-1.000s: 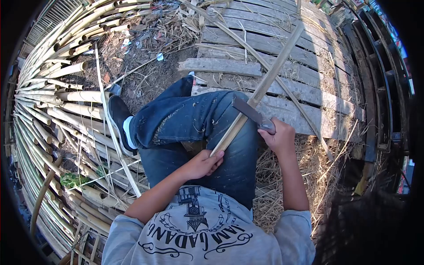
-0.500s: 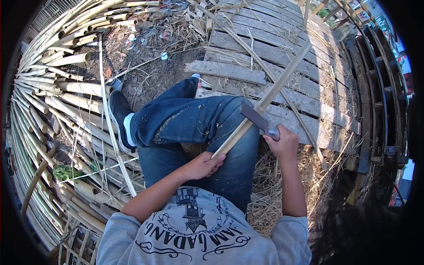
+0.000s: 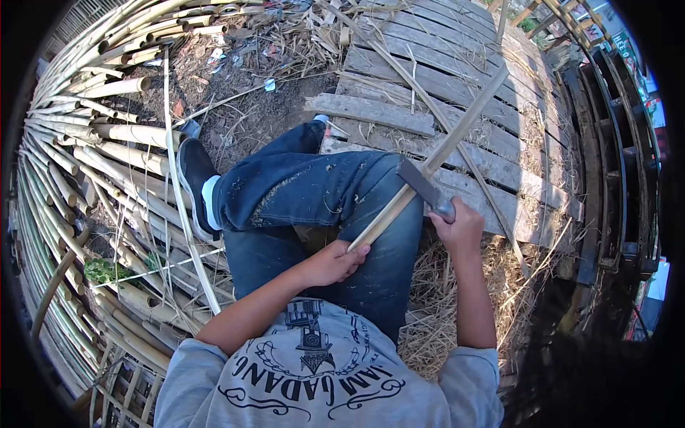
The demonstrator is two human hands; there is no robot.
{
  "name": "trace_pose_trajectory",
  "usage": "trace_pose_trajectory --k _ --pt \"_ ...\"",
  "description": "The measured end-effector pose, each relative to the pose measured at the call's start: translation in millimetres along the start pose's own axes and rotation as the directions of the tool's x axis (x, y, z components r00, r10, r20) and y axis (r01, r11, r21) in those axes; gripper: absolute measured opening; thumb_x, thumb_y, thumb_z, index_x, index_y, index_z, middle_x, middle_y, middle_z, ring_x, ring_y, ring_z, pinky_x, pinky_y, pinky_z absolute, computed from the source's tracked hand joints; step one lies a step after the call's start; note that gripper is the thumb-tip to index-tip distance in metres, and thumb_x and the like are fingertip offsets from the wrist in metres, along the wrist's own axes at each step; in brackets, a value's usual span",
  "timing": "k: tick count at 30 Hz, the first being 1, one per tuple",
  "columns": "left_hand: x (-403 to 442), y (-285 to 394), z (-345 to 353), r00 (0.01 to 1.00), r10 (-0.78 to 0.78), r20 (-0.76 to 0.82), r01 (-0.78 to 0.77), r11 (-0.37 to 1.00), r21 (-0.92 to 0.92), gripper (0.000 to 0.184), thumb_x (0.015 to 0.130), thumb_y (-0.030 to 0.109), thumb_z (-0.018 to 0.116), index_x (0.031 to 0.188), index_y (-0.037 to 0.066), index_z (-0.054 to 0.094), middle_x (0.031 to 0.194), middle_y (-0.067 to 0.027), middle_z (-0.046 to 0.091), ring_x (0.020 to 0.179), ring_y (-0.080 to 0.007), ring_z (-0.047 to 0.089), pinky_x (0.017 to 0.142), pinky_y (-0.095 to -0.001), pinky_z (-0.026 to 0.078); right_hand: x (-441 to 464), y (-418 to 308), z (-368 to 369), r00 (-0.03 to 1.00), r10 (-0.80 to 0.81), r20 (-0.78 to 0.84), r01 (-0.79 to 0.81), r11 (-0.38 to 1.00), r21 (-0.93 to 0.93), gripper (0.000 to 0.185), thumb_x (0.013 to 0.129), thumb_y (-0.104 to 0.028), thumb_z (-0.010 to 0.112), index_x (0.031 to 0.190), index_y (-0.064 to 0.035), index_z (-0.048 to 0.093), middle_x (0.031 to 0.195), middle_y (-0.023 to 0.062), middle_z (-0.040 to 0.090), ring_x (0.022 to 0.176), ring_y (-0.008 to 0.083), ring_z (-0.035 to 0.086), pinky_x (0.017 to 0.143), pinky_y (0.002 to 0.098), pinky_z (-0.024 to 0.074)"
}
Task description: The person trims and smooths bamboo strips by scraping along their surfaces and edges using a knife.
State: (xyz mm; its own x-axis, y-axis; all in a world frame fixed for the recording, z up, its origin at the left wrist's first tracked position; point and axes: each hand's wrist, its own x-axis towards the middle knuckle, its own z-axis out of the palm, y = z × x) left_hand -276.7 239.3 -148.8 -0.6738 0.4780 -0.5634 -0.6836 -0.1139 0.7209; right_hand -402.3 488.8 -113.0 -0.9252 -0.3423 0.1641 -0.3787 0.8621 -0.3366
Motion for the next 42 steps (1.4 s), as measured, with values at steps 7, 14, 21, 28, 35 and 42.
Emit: trace_pose_trajectory --k 7,14,21,28,35,42 --pt "6.9 3.2 -6.4 0.998 0.036 0.057 -0.033 0.998 -0.059 0.043 0.100 0.043 0.042 0.076 0.008 0.047 0.059 0.0044 0.038 0.048 -0.0052 0.035 0.043 -0.0231 0.032 2.2 5.1 2.6 0.994 -0.109 0.001 0.109 0.994 -0.015 0.049 0.068 -0.048 0.077 0.075 -0.0044 0.056 0.064 0.0158 0.059 0.057 0.0357 0.060 0.051 0.0413 0.0475" --pt "9.8 -1.6 -1.6 0.994 0.077 0.074 -0.069 0.992 -0.102 0.042 0.101 0.040 0.040 0.075 0.007 0.047 0.057 0.0046 0.038 0.047 -0.0055 0.035 0.042 -0.0240 0.031 0.4 -15.9 -5.2 0.939 -0.336 0.072 0.342 0.933 -0.115 0.048 0.067 -0.047 0.077 0.069 -0.0057 0.054 0.059 0.0137 0.058 0.052 0.0338 0.059 0.047 0.0387 0.0468" --pt "9.4 5.0 0.6 0.993 0.108 0.037 -0.107 0.994 -0.027 0.043 0.101 0.040 0.039 0.074 0.007 0.046 0.056 0.0051 0.037 0.046 -0.0053 0.035 0.042 -0.0238 0.030 15.3 18.9 5.0 0.995 -0.038 -0.093 0.040 0.999 0.019 0.055 0.069 -0.053 0.074 0.073 -0.0019 0.053 0.057 0.0165 0.054 0.054 0.0371 0.058 0.048 0.0411 0.0430" --pt "13.7 1.0 1.4 0.992 0.116 0.050 -0.110 0.987 -0.114 0.043 0.102 0.038 0.038 0.073 0.007 0.046 0.056 0.0052 0.037 0.046 -0.0053 0.033 0.042 -0.0233 0.030 5.8 -8.8 3.5 0.964 -0.264 0.044 0.264 0.965 0.009 0.055 0.070 -0.053 0.073 0.075 -0.0017 0.054 0.057 0.0162 0.055 0.056 0.0382 0.059 0.049 0.0404 0.0447" --pt "13.4 2.4 0.1 0.994 0.078 0.076 -0.061 0.977 -0.206 0.041 0.102 0.038 0.039 0.077 0.006 0.046 0.057 0.0041 0.034 0.046 -0.0060 0.030 0.041 -0.0241 0.027 13.0 -5.1 6.1 0.985 -0.165 -0.046 0.166 0.986 0.028 0.048 0.068 -0.048 0.075 0.073 -0.0042 0.055 0.061 0.0159 0.057 0.057 0.0384 0.058 0.050 0.0422 0.0454" --pt "13.2 4.2 0.2 0.992 0.101 0.073 -0.084 0.976 -0.199 0.042 0.101 0.040 0.040 0.074 0.008 0.044 0.057 0.0043 0.034 0.046 -0.0060 0.030 0.040 -0.0238 0.026 18.8 -4.9 -2.4 0.961 -0.270 -0.056 0.262 0.957 -0.120 0.058 0.065 -0.057 0.074 0.073 -0.0034 0.054 0.059 0.0143 0.056 0.056 0.0348 0.059 0.050 0.0408 0.0463"
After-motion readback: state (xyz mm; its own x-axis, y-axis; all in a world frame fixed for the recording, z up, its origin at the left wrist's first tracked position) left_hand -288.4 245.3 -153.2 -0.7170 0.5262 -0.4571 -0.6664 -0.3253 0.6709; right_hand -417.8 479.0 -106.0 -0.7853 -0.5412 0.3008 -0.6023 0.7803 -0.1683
